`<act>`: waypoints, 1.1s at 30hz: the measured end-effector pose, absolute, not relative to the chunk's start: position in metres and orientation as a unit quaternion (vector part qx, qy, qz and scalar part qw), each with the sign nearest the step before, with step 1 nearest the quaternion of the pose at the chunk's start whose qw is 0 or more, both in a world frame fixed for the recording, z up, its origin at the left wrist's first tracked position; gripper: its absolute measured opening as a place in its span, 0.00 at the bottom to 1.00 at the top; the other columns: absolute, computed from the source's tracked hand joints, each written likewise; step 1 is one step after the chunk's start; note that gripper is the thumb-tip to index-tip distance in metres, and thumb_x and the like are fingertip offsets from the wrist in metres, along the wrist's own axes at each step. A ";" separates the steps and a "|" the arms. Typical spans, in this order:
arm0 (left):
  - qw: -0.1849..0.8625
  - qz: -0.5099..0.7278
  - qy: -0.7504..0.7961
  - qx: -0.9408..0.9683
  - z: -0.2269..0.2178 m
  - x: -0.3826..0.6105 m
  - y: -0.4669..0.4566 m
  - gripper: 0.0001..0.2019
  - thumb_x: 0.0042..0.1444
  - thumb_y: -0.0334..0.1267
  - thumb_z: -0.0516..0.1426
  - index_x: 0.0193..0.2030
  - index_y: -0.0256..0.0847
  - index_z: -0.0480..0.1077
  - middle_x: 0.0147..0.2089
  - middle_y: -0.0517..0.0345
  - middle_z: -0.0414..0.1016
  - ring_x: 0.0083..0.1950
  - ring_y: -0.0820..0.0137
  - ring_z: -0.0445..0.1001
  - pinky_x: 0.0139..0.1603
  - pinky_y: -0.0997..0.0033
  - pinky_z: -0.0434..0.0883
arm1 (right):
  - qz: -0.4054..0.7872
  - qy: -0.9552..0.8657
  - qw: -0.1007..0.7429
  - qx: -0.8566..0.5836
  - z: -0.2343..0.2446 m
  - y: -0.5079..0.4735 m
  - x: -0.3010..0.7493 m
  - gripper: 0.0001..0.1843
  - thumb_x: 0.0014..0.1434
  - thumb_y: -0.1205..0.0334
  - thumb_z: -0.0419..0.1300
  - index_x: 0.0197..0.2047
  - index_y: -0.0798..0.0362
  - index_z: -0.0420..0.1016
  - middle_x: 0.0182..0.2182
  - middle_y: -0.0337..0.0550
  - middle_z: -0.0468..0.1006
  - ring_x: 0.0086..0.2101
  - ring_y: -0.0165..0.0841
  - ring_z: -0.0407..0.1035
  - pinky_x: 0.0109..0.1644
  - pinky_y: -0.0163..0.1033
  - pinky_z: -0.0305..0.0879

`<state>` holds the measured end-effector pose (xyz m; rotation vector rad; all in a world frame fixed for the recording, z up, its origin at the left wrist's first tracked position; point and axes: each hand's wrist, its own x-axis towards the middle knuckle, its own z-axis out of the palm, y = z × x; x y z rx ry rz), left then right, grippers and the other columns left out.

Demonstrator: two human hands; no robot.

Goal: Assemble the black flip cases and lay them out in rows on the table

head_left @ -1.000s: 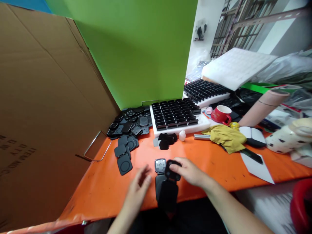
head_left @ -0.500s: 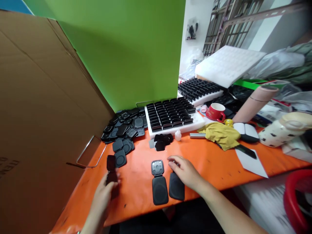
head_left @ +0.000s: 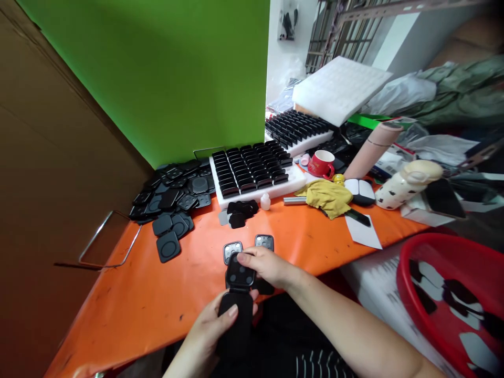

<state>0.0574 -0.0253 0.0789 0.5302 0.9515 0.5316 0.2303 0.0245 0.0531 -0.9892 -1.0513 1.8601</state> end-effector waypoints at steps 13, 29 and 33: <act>0.821 0.272 0.444 0.232 0.074 0.070 -0.032 0.17 0.51 0.39 0.59 0.48 0.39 0.71 0.47 0.49 0.75 0.47 0.63 0.73 0.47 0.70 0.68 | 0.543 -0.593 0.376 -0.461 0.062 0.021 0.240 0.17 0.58 0.51 0.53 0.25 0.55 0.66 0.22 0.36 0.66 0.25 0.27 0.61 0.29 0.31 0.58; 0.609 0.318 0.575 0.443 0.047 0.044 -0.006 0.22 0.55 0.47 0.52 0.52 0.36 0.65 0.52 0.46 0.71 0.52 0.58 0.69 0.51 0.62 0.67 | 0.563 -0.498 0.427 -0.502 0.041 0.031 0.245 0.22 0.59 0.44 0.48 0.33 0.55 0.69 0.18 0.33 0.62 0.21 0.26 0.58 0.26 0.32 0.56; 0.446 0.316 0.663 0.511 0.023 0.019 0.012 0.29 0.50 0.46 0.55 0.57 0.34 0.59 0.57 0.42 0.64 0.57 0.55 0.64 0.55 0.58 0.63 | 0.481 -0.507 0.429 -0.572 0.026 0.028 0.257 0.18 0.58 0.48 0.49 0.32 0.54 0.68 0.22 0.37 0.66 0.25 0.29 0.62 0.30 0.34 0.59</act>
